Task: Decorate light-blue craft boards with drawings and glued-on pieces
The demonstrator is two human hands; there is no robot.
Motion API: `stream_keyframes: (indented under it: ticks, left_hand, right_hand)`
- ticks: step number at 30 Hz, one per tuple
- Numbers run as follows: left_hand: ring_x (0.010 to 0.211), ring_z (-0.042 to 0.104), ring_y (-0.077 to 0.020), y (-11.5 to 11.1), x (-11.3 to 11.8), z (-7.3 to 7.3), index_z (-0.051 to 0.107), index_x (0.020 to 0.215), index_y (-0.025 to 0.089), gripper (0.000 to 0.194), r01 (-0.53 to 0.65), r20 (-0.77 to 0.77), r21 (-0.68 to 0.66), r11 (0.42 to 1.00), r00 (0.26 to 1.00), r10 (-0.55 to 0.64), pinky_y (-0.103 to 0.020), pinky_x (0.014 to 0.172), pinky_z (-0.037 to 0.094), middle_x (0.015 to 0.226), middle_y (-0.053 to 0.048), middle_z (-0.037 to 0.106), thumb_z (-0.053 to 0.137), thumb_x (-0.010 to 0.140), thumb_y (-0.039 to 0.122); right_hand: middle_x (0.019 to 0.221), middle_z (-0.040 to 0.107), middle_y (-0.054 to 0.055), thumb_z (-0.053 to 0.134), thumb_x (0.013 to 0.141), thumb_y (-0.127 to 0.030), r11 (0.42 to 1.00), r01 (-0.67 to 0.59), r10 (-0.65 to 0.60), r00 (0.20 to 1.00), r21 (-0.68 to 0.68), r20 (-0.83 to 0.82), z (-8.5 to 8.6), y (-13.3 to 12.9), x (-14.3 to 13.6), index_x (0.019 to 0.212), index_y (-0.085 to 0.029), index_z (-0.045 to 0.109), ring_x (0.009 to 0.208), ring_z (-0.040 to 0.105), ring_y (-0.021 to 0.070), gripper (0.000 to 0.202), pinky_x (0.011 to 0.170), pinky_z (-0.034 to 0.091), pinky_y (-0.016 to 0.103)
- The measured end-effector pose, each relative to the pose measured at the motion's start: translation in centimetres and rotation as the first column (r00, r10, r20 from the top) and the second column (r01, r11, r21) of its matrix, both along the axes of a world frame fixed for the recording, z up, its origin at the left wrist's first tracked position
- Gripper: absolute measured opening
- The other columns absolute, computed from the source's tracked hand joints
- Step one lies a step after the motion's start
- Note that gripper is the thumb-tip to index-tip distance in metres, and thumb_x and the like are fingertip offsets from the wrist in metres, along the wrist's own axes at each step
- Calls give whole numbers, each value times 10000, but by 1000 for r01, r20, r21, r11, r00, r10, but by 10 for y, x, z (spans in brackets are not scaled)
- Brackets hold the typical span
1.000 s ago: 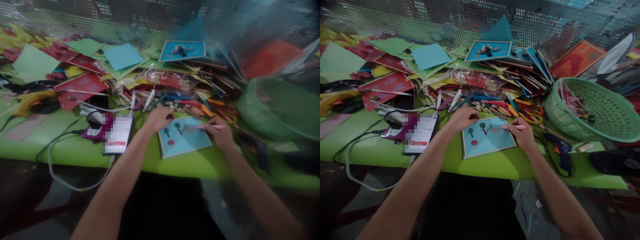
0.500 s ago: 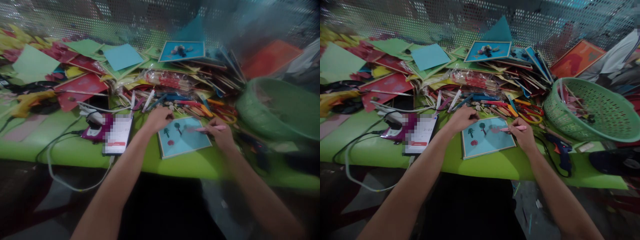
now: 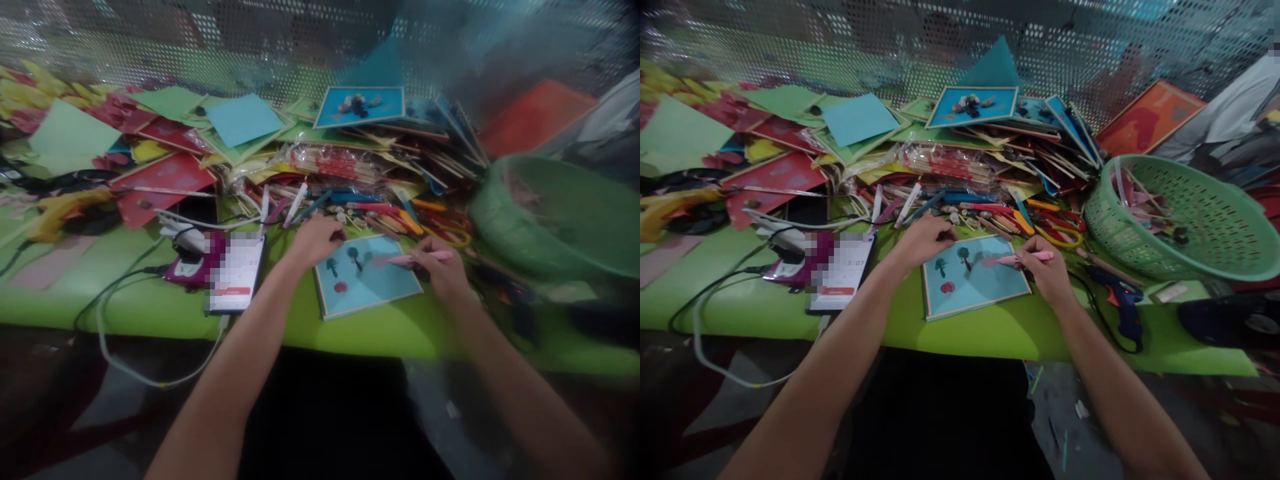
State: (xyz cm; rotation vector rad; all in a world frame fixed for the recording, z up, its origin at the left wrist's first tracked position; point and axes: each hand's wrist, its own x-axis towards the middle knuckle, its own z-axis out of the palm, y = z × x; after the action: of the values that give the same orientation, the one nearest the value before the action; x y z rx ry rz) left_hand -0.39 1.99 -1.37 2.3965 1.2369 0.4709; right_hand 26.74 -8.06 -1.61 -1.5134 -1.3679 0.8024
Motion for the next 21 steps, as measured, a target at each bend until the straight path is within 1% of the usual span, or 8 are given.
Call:
stream_keyframes:
  ticks: [3, 7, 10, 15, 21]
  left_hand:
    - [969, 661, -261, 0, 0, -1, 777, 924, 191, 161, -1, -7, -2, 1000, 1000, 1, -406, 934, 507, 1000, -74, 779, 633, 855, 170]
    - [974, 667, -262, 1, 0, -2, 780, 930, 189, 176, 4, -8, 4, 1000, 1000, -4, -402, 939, 505, 1012, -71, 781, 620, 860, 173]
    - [970, 668, -261, 1, 0, -3, 781, 928, 192, 174, 5, -8, 3, 1000, 1000, -5, -403, 934, 502, 1013, -70, 780, 625, 856, 163]
    - [967, 662, -262, 1, 0, -2, 777, 925, 193, 158, 9, -10, 7, 1000, 1000, -9, -400, 914, 500, 1011, -71, 780, 640, 852, 159]
    - [957, 662, -257, 1, 0, -2, 776, 920, 192, 151, 1, 8, 2, 1000, 1000, -1, -399, 917, 499, 999, -70, 778, 644, 853, 160]
  right_hand:
    - [629, 632, -13, 720, 811, -372, 999, -29, 28, 998, -15, -62, 1, -1, 0, 710, -231, 603, 585, 584, 159, 209, 581, 460, 293]
    - [611, 629, -10, 737, 791, -364, 997, -59, 56, 997, -56, -45, 4, -2, -3, 681, -222, 600, 550, 566, 146, 225, 544, 438, 278]
    - [600, 631, -14, 733, 795, -341, 997, -61, 60, 998, -43, -27, 4, -2, -3, 683, -221, 612, 544, 561, 140, 204, 540, 430, 270]
    - [604, 635, -16, 736, 791, -318, 997, -72, 72, 997, -16, -20, 4, -1, -4, 676, -218, 620, 581, 600, 148, 192, 566, 447, 269]
    - [608, 637, -14, 740, 773, -297, 996, -77, 77, 997, -44, -6, 7, -2, -6, 676, -215, 622, 575, 601, 149, 173, 558, 446, 267]
